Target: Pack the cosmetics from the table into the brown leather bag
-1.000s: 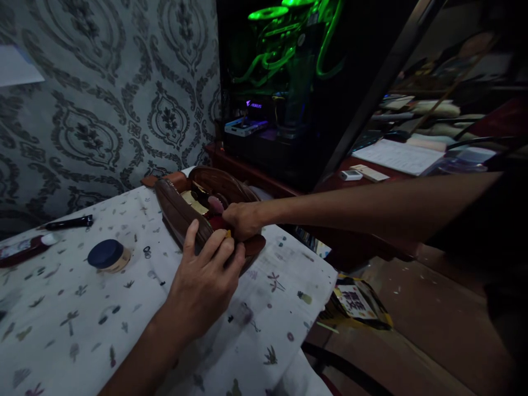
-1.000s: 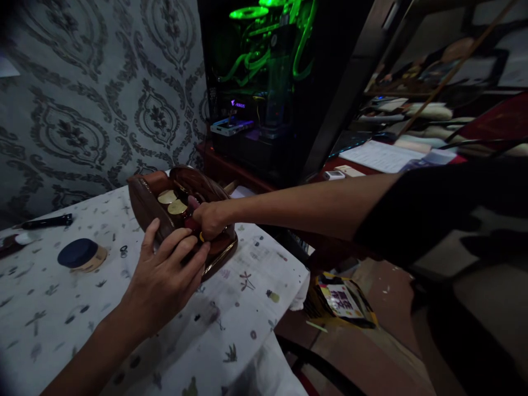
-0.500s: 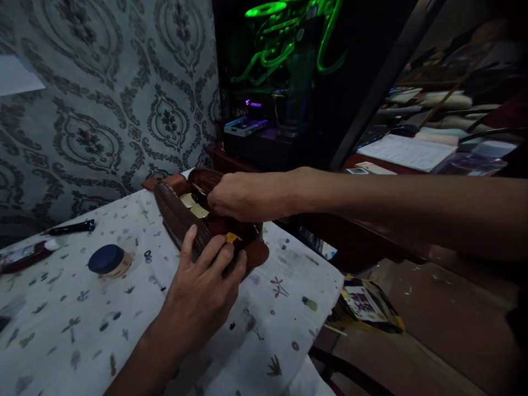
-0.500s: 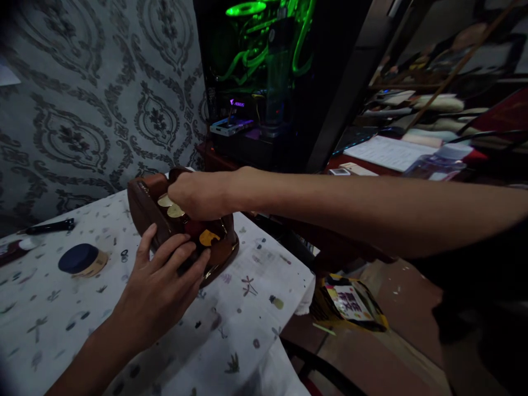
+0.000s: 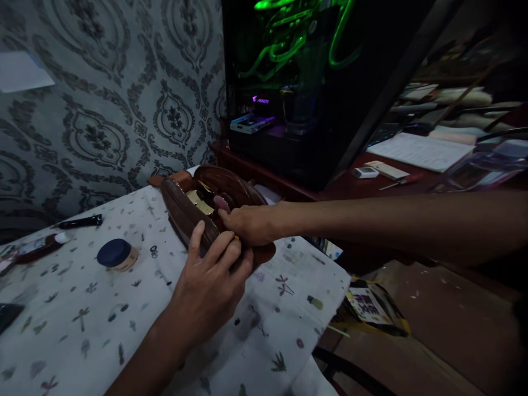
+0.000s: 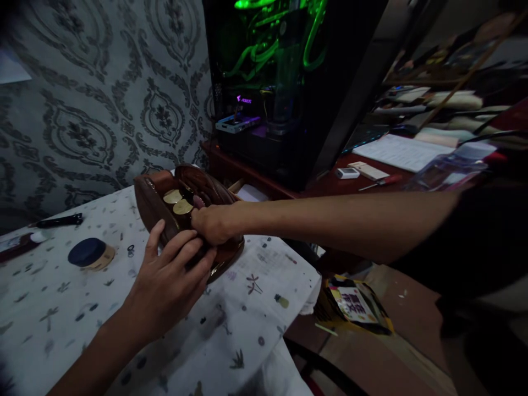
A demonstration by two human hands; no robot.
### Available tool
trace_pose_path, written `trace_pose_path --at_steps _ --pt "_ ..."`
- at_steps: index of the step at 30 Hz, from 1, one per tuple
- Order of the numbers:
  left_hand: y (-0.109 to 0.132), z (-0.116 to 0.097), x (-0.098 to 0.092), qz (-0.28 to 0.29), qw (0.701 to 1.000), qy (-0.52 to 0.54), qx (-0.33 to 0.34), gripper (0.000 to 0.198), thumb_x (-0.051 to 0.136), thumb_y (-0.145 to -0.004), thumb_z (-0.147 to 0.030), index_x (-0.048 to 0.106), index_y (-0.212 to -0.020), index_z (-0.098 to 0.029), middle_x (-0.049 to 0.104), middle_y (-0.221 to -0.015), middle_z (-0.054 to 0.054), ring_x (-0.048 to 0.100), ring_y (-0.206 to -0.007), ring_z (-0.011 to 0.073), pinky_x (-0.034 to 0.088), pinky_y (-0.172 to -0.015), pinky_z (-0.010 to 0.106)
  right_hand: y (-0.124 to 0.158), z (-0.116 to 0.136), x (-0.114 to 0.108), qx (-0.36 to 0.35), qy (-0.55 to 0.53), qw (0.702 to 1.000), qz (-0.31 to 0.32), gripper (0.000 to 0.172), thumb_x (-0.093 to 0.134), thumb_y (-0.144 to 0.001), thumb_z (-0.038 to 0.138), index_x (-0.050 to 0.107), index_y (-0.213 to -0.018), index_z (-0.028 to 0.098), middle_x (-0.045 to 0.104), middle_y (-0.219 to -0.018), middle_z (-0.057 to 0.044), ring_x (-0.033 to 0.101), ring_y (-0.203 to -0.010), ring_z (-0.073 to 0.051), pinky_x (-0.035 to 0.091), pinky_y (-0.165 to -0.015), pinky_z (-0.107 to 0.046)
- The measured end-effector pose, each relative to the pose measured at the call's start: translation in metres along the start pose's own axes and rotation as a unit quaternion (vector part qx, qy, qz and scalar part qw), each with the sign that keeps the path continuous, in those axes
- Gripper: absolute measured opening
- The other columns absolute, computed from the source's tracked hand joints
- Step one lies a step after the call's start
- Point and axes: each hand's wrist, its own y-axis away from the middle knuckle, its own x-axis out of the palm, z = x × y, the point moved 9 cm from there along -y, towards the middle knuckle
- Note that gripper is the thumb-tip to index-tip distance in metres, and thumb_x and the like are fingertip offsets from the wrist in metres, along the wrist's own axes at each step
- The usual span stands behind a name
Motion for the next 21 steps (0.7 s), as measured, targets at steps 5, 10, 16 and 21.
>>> trace_pose_path --at_steps 5,10,16,21 --pt "0.001 0.000 -0.002 -0.021 1.000 0.003 0.003 0.026 0.056 -0.091 -0.018 0.068 -0.113 -0.016 0.069 -0.109 0.009 0.058 -0.117 0.0260 0.023 -0.120 0.063 -0.006 -0.002 0.007 -0.012 -0.022 1.000 0.013 0.074 0.065 -0.086 0.023 0.030 -0.149 0.007 0.068 -0.117 -0.019 0.069 -0.105 -0.030 0.051 -0.081 -0.035" --pt "0.002 0.000 -0.003 -0.021 1.000 0.002 0.007 0.026 0.055 -0.091 -0.017 0.068 -0.113 -0.015 0.069 -0.108 0.009 0.057 -0.119 0.0259 0.024 -0.121 0.063 -0.005 -0.002 0.005 -0.038 -0.023 0.999 0.003 0.074 0.068 -0.082 0.025 0.033 -0.145 0.009 0.069 -0.110 -0.016 0.069 -0.096 -0.027 0.050 -0.075 -0.032" --pt "0.003 0.001 0.001 -0.014 1.000 0.003 0.010 0.026 0.054 -0.092 -0.020 0.065 -0.115 -0.015 0.068 -0.111 0.010 0.055 -0.121 0.0257 0.018 -0.122 0.063 -0.009 -0.005 0.006 -0.049 -0.035 0.998 -0.001 0.074 0.067 -0.082 0.025 0.033 -0.145 0.007 0.069 -0.107 -0.016 0.069 -0.089 -0.025 0.048 -0.069 -0.029" --pt "-0.001 0.001 0.007 0.032 0.999 0.003 0.015 0.028 0.050 -0.096 -0.025 0.062 -0.119 -0.015 0.066 -0.118 0.011 0.053 -0.124 0.0272 0.019 -0.121 0.064 -0.012 -0.006 0.009 -0.091 -0.042 0.994 -0.031 0.056 0.063 -0.086 0.016 0.045 -0.139 0.007 0.073 -0.097 -0.012 0.069 -0.079 -0.019 0.047 -0.066 -0.023"
